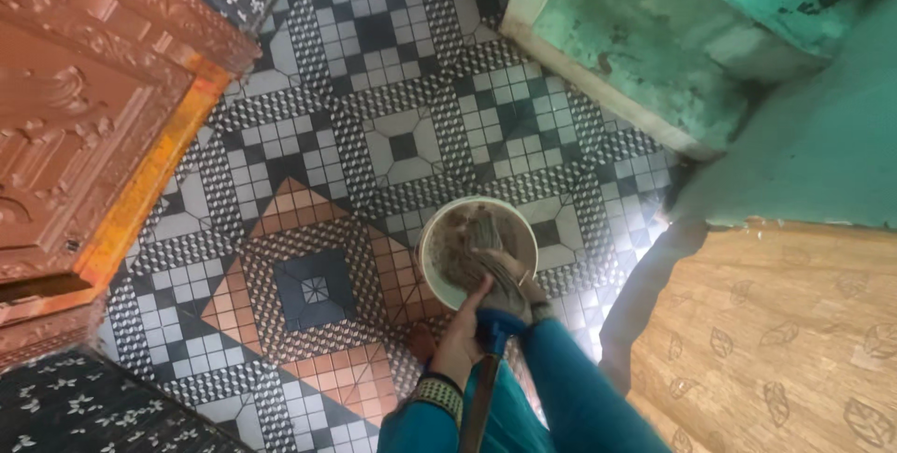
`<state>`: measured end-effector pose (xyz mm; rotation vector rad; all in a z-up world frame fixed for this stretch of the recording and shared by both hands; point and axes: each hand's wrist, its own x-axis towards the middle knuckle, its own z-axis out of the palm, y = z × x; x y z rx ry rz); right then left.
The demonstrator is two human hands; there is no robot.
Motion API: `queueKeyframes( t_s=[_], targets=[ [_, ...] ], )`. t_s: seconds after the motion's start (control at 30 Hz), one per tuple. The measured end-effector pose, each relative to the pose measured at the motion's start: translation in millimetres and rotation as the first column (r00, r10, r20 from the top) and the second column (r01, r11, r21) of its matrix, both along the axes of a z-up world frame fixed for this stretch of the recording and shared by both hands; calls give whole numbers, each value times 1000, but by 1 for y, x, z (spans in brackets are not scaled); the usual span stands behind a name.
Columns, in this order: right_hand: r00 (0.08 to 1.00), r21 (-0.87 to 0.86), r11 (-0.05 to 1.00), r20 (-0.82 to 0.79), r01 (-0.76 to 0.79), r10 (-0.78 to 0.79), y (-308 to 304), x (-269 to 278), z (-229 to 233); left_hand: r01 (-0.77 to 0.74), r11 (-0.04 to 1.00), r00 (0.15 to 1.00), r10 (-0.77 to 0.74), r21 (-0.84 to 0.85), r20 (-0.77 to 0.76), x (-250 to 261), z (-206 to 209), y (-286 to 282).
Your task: The person mops a tiled floor using a string mop and a bucket of water. They repeatedly dip the mop into the bucket, wring it out, and scrub the floor near a wooden door and a staircase.
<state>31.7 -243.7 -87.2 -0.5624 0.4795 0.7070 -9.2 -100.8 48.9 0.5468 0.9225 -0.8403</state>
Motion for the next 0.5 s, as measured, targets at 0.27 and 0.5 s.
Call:
queueKeyframes(
  t_s=[0.27,0.5],
  targets=[
    [537,-817,569,442,-90,719,-23,33,12,212,955,958,-245,206,150,-1,-43,-13],
    [573,-914,-110,-335,-391,748,7,69,21,305,759,785,-542,575,299,6,-31,-23]
  ],
)
